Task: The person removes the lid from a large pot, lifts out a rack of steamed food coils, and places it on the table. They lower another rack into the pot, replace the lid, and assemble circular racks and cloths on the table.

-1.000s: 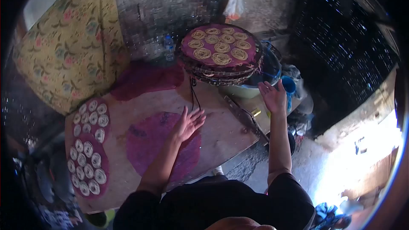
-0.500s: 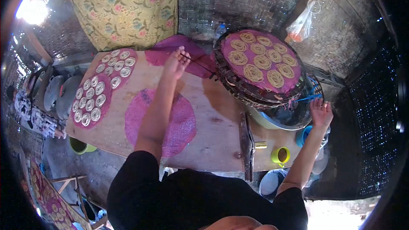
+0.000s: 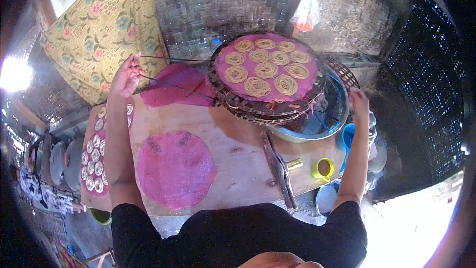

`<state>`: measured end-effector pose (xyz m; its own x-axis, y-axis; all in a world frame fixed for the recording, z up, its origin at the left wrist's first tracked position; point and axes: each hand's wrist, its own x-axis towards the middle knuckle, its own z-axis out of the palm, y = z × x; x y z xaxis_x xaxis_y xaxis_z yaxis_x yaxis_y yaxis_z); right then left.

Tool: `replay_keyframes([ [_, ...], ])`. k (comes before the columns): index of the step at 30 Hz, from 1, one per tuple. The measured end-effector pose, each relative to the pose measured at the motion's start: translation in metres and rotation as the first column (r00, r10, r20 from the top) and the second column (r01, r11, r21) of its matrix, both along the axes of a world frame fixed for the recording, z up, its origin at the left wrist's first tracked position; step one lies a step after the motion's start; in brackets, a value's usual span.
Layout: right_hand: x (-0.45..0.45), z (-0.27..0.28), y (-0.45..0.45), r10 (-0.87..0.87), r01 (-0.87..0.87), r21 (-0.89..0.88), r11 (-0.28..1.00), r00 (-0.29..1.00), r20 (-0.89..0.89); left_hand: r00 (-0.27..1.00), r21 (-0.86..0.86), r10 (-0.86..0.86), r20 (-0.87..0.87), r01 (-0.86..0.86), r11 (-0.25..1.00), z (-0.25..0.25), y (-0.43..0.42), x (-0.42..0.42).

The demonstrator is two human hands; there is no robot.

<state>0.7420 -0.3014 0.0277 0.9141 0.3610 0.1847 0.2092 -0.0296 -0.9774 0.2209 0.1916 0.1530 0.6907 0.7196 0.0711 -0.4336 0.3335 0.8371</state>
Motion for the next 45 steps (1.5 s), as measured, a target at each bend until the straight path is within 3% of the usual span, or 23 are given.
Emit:
replay_keyframes([
  [2, 0.038, -0.009, 0.013, -0.061, 0.184, -0.302, 0.935, 0.925, 0.374, 1.0, 0.025, -0.01, -0.009, 0.011, 1.0, 0.003, 0.003, 0.004],
  [4, 0.049, -0.008, 0.04, 0.07, 0.48, -0.493, 0.725, 0.661, 0.747, 0.998, 0.071, 0.043, -0.051, -0.039, 0.997, 0.01, -0.004, 0.012],
  [5, 0.034, -0.002, 0.054, 0.01, 0.516, -0.578, 0.632, 0.741, 0.672, 0.998, 0.073, 0.042, -0.047, -0.038, 0.997, 0.011, -0.003, 0.016],
  [7, 0.02, 0.008, 0.076, 0.203, 0.635, -0.63, 0.447, 0.614, 0.763, 0.999, 0.082, 0.044, -0.006, -0.043, 0.996, 0.013, 0.001, 0.021],
  [8, 0.035, -0.001, 0.079, 0.208, 0.632, -0.627, 0.456, 0.609, 0.765, 0.998, 0.084, 0.055, -0.002, -0.055, 0.995, 0.013, 0.006, 0.022],
  [10, 0.078, -0.027, 0.088, 0.464, 0.763, -0.628, 0.155, 0.505, 0.728, 0.986, -0.005, -0.162, -0.026, 0.162, 0.987, 0.015, 0.02, 0.02],
  [11, 0.082, -0.015, 0.089, 0.469, 0.759, -0.627, 0.174, 0.496, 0.731, 0.989, 0.002, -0.142, -0.028, 0.142, 0.99, 0.021, 0.021, 0.019],
  [12, 0.078, 0.013, 0.082, 0.253, 0.411, -0.802, 0.433, 0.799, 0.546, 0.985, 0.055, -0.151, -0.085, 0.156, 0.986, 0.025, 0.017, 0.024],
  [13, 0.071, 0.046, 0.073, 0.145, 0.032, -0.72, 0.693, 0.973, 0.182, 0.978, 0.103, -0.155, -0.142, 0.171, 0.98, 0.028, 0.011, 0.031],
  [14, 0.071, 0.068, 0.067, 0.172, -0.262, -0.411, 0.873, 0.954, -0.244, 0.984, 0.176, -0.089, -0.153, 0.116, 0.977, 0.039, -0.005, 0.041],
  [16, 0.107, 0.089, 0.062, 0.434, -0.406, 0.167, 0.899, 0.765, -0.476, 0.988, 0.285, 0.013, -0.157, 0.033, 0.958, 0.057, -0.024, 0.059],
  [17, 0.088, 0.112, 0.072, 0.21, -0.207, 0.049, 0.977, 0.904, -0.372, 0.988, 0.322, 0.049, -0.149, 0.002, 0.947, 0.061, -0.022, 0.066],
  [18, 0.088, 0.121, 0.076, 0.273, -0.214, 0.204, 0.955, 0.902, -0.333, 0.99, 0.35, 0.004, -0.141, 0.046, 0.936, 0.065, -0.021, 0.072],
  [19, 0.077, 0.145, 0.08, 0.281, -0.248, 0.137, 0.959, 0.896, -0.344, 0.99, 0.377, -0.037, -0.133, 0.085, 0.922, 0.07, -0.019, 0.075],
  [21, 0.089, 0.164, 0.098, 0.426, -0.33, 0.307, 0.893, 0.838, -0.34, 0.989, 0.373, -0.051, -0.139, 0.1, 0.922, 0.082, -0.022, 0.079],
  [23, 0.069, 0.197, 0.114, 0.406, -0.334, 0.312, 0.889, 0.891, -0.204, 0.991, 0.363, -0.094, -0.097, 0.123, 0.924, 0.094, -0.013, 0.074],
  [25, 0.074, 0.214, 0.122, 0.516, -0.453, 0.288, 0.844, 0.833, -0.201, 0.992, 0.255, -0.114, -0.048, 0.123, 0.959, 0.106, -0.016, 0.062],
  [30, 0.007, 0.273, 0.135, 0.591, -0.535, 0.354, 0.767, 0.804, -0.067, 0.985, 0.369, 0.054, -0.163, 0.01, 0.929, 0.138, -0.045, 0.022],
  [33, -0.003, 0.274, 0.167, 0.762, -0.707, 0.344, 0.618, 0.646, -0.043, 0.992, 0.447, 0.054, -0.112, 0.002, 0.894, 0.145, -0.037, -0.021],
  [37, -0.077, 0.251, 0.201, 0.826, -0.761, 0.353, 0.544, 0.56, -0.068, 0.965, 0.459, 0.214, -0.155, -0.121, 0.88, 0.154, -0.071, -0.084],
  [38, -0.118, 0.245, 0.205, 0.761, -0.696, 0.339, 0.634, 0.639, -0.113, 0.955, 0.48, 0.225, -0.194, -0.107, 0.871, 0.151, -0.078, -0.101],
  [43, -0.184, 0.176, 0.244, 0.812, -0.764, 0.276, 0.584, 0.55, -0.194, 0.924, 0.53, 0.217, -0.314, -0.019, 0.848, 0.112, -0.104, -0.204],
  [45, -0.213, 0.15, 0.253, 0.814, -0.755, 0.304, 0.581, 0.529, -0.24, 0.878, 0.494, 0.411, -0.245, -0.251, 0.832, 0.086, -0.13, -0.23],
])
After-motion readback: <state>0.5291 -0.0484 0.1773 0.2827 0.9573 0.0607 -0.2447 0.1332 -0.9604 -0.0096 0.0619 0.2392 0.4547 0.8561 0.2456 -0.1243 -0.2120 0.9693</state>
